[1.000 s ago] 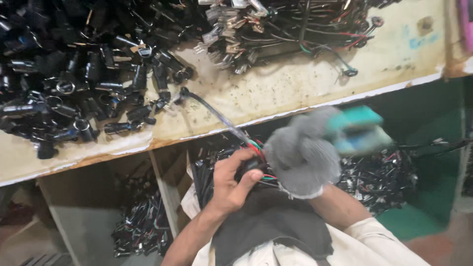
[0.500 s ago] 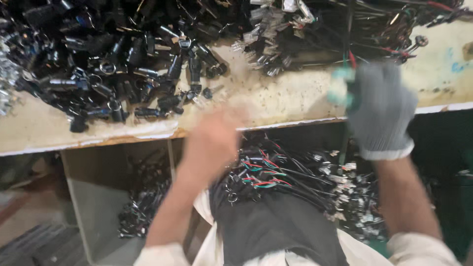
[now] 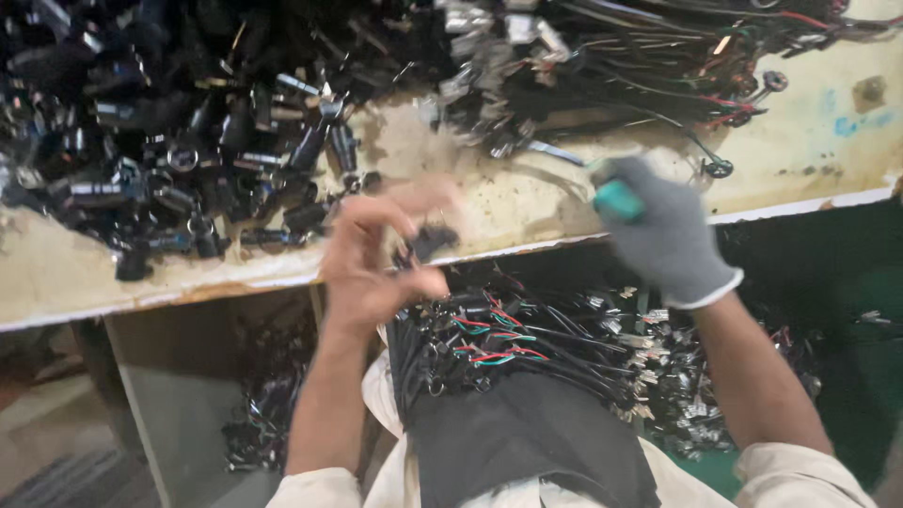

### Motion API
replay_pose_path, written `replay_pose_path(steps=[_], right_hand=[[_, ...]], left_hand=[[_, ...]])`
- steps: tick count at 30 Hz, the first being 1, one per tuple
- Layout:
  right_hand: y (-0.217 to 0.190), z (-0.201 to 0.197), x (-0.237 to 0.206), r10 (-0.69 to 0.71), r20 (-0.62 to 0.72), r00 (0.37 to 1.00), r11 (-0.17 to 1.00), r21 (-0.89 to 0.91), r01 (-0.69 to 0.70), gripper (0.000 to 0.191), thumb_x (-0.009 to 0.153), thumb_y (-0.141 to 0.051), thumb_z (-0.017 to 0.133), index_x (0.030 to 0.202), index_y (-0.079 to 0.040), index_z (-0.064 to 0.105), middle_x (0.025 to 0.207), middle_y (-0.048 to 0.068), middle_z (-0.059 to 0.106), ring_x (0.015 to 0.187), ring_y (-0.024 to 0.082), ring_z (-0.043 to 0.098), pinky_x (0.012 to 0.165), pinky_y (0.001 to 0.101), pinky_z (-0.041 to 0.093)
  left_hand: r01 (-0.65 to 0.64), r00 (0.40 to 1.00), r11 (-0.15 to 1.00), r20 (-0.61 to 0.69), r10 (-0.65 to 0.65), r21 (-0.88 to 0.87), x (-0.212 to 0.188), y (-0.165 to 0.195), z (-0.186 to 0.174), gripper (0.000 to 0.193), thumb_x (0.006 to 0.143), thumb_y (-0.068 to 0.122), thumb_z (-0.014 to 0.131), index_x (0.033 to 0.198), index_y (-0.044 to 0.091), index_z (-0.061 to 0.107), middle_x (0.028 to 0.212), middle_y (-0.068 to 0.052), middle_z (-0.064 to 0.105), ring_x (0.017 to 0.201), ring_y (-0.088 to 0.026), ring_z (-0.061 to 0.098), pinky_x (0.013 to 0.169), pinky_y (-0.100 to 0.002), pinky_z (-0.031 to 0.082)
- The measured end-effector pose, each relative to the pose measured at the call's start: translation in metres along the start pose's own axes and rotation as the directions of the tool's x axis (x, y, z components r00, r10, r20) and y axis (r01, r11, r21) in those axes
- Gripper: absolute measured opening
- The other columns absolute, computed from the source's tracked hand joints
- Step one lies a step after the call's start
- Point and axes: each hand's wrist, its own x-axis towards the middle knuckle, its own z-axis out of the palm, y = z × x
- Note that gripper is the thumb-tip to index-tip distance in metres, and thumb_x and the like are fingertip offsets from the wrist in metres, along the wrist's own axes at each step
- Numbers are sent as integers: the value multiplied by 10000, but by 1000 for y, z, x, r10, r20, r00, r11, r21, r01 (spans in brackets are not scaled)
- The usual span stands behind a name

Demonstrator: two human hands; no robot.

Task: The person strips the outer insulation from the ends of black electrical wires using teal-handled pliers, working one wire at a time. They pull each wire from a large pile on the workbench, cut and pull off the insulation, and place the stripped wire back onto the pile.

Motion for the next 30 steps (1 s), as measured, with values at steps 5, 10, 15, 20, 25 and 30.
replay_pose_path(steps=[5,10,15,20,25,30], right_hand=[[-18,1,-20,82,36,996,855,512,-89,218,897,-85,720,1093,-90,624,877,98,664,743,278,674,648,380,511],[-39,4,-32,-494,159,855,869,102,483,175,916,-117,707,1063,-106,613,843,65,653,721,242,664,645,364,518],[-57,20,-45,-26,100,995,869,494,-26,93,993,-117,640,1071,-107,590,845,33,648,717,186,666,668,335,549],[-71,24,-52,322,-38,946,-35,998,52,131,1056,-150,659,967,-57,636,662,53,569,531,154,539,554,294,490],[-79,16,-53,4,-157,988,746,658,102,151,1020,-206,614,1071,-64,608,834,84,647,703,226,640,656,327,539],[-72,19,-48,281,153,948,786,530,-318,230,943,-207,687,1137,-88,649,927,51,700,799,148,663,682,334,586]], left_hand=[[416,903,908,144,-406,-53,-58,-27,42,510,763,142,909,1188,39,645,998,-69,662,866,-155,629,796,-303,511],[176,947,946,217,-238,271,-71,-32,54,356,910,85,773,1216,14,606,1202,-152,730,1114,-274,734,943,-322,567],[188,952,930,175,-252,315,-64,-18,56,373,924,98,775,1257,17,626,1155,-145,733,1071,-287,743,935,-331,561],[332,927,920,110,-359,207,-64,-8,57,322,944,97,757,1244,29,661,1055,-118,762,933,-240,770,862,-305,582],[121,969,945,168,-179,305,-64,-7,64,381,919,64,773,1267,13,626,1134,-146,736,954,-255,747,867,-305,571],[20,975,839,175,-136,543,-70,-19,66,458,884,83,817,1279,-17,606,1050,-183,700,906,-331,720,762,-355,554]])
